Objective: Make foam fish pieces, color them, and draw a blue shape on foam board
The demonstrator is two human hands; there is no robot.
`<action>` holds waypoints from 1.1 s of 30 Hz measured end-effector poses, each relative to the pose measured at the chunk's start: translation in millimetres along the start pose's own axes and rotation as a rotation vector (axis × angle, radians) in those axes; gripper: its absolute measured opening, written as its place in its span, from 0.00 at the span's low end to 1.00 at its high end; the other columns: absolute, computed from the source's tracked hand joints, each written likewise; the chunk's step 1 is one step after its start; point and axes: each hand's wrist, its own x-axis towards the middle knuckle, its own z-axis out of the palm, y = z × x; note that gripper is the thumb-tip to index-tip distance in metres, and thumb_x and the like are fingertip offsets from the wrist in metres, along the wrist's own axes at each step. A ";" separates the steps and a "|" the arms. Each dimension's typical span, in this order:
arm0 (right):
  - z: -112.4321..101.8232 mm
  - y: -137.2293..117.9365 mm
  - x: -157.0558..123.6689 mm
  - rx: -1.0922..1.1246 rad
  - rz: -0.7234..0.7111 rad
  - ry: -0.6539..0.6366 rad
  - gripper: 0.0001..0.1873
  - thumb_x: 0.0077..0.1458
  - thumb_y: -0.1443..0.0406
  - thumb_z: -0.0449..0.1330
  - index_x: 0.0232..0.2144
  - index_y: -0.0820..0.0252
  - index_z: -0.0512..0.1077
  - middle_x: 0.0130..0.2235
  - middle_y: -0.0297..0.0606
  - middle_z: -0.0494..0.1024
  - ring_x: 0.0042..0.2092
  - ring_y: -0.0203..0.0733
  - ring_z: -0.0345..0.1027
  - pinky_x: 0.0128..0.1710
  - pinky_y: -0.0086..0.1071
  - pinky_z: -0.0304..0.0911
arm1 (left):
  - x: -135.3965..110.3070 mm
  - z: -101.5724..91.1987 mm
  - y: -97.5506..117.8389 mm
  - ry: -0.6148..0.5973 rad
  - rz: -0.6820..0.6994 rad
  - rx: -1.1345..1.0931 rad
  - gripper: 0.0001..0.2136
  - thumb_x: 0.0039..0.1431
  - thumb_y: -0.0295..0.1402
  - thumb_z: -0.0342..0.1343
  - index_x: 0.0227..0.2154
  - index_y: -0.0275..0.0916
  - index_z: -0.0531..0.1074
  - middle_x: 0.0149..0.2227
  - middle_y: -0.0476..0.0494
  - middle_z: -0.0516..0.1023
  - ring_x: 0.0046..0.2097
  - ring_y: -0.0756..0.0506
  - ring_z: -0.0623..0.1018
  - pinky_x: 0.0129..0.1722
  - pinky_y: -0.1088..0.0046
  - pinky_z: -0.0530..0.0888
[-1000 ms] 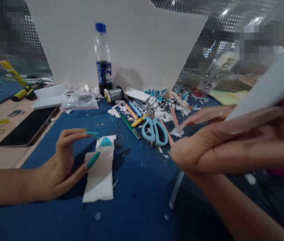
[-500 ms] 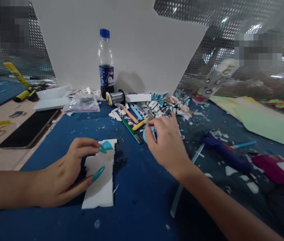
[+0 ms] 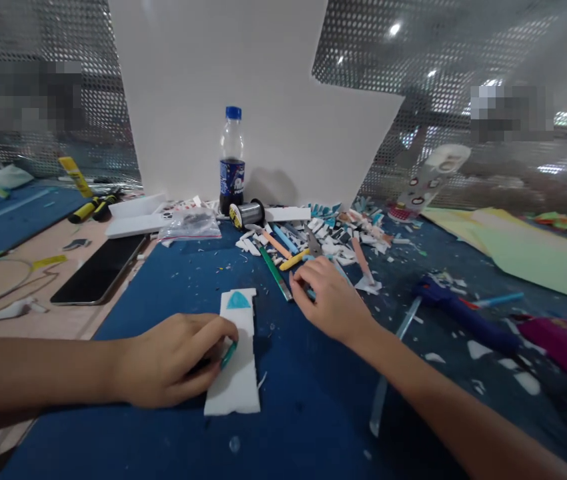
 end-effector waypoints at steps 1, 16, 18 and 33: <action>-1.6 0.4 1.3 -0.029 -0.019 0.003 0.10 0.56 0.66 0.50 0.23 0.58 0.65 0.26 0.40 0.70 0.33 0.44 0.62 0.35 0.39 0.59 | 0.1 0.1 -0.7 0.003 0.003 0.002 0.09 0.59 0.27 0.41 0.43 0.37 0.53 0.27 0.47 0.69 0.30 0.46 0.70 0.28 0.71 0.68; 6.9 52.6 128.1 -0.220 0.327 -0.330 0.16 0.59 0.61 0.55 0.47 0.62 0.67 0.48 0.42 0.70 0.45 0.43 0.68 0.44 0.42 0.66 | -0.2 -1.6 0.7 -0.028 0.006 0.085 0.12 0.57 0.28 0.43 0.44 0.38 0.53 0.30 0.45 0.72 0.32 0.45 0.72 0.30 0.70 0.71; 9.5 50.5 135.6 -0.136 0.375 -0.330 0.16 0.59 0.61 0.55 0.48 0.63 0.67 0.49 0.44 0.70 0.45 0.42 0.68 0.43 0.41 0.66 | -0.1 -1.8 0.8 -0.030 0.011 0.084 0.11 0.57 0.28 0.43 0.43 0.38 0.53 0.31 0.45 0.72 0.32 0.45 0.72 0.30 0.71 0.71; -43.7 18.6 127.2 0.261 0.560 -0.146 0.12 0.54 0.64 0.60 0.38 0.69 0.72 0.35 0.44 0.76 0.35 0.41 0.72 0.35 0.35 0.68 | -3.6 0.3 2.6 0.056 -0.024 0.081 0.09 0.60 0.30 0.42 0.43 0.36 0.55 0.29 0.46 0.71 0.30 0.46 0.71 0.29 0.72 0.69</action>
